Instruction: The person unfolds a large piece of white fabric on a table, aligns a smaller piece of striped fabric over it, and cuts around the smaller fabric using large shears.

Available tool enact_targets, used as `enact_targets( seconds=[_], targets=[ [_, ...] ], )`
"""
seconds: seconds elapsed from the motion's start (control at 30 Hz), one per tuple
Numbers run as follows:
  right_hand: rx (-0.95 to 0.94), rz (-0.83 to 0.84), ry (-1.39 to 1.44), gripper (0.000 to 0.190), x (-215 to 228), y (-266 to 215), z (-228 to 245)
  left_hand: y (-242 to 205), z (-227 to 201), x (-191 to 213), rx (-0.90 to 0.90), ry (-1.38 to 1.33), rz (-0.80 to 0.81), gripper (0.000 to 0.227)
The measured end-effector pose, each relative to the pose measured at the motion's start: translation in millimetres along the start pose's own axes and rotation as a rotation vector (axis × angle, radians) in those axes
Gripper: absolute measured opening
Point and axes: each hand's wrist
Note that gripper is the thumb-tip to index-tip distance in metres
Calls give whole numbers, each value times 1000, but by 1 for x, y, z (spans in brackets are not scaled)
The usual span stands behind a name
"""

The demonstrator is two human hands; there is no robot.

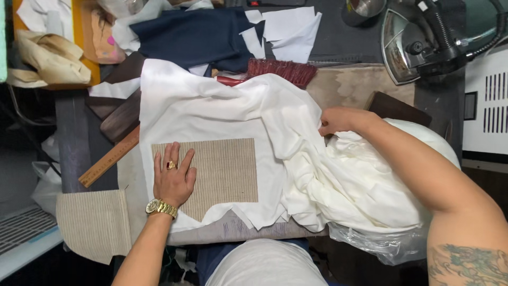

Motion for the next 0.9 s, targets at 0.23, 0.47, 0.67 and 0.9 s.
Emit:
enact_targets(
  seconds=[0.23, 0.47, 0.67, 0.9],
  targets=[
    [-41, -605, 464, 41, 52, -156, 29, -2, -1, 4, -16, 0, -15, 52],
    [-931, -724, 754, 95, -185, -147, -168, 8, -18, 23, -27, -61, 74, 52],
    [-811, -819, 720, 77, -273, -91, -137, 4, -23, 19, -131, 89, -58, 49],
    [-1037, -1063, 798, 53, -305, -116, -176, 7, -25, 11, -109, 113, -61, 46]
  ],
)
Point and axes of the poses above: each hand's wrist, its own y-axis towards the middle knuckle, its own x-axis out of the back of the hand, z = x × y, and after that the axes turned 9 degrees about -y, right-handed
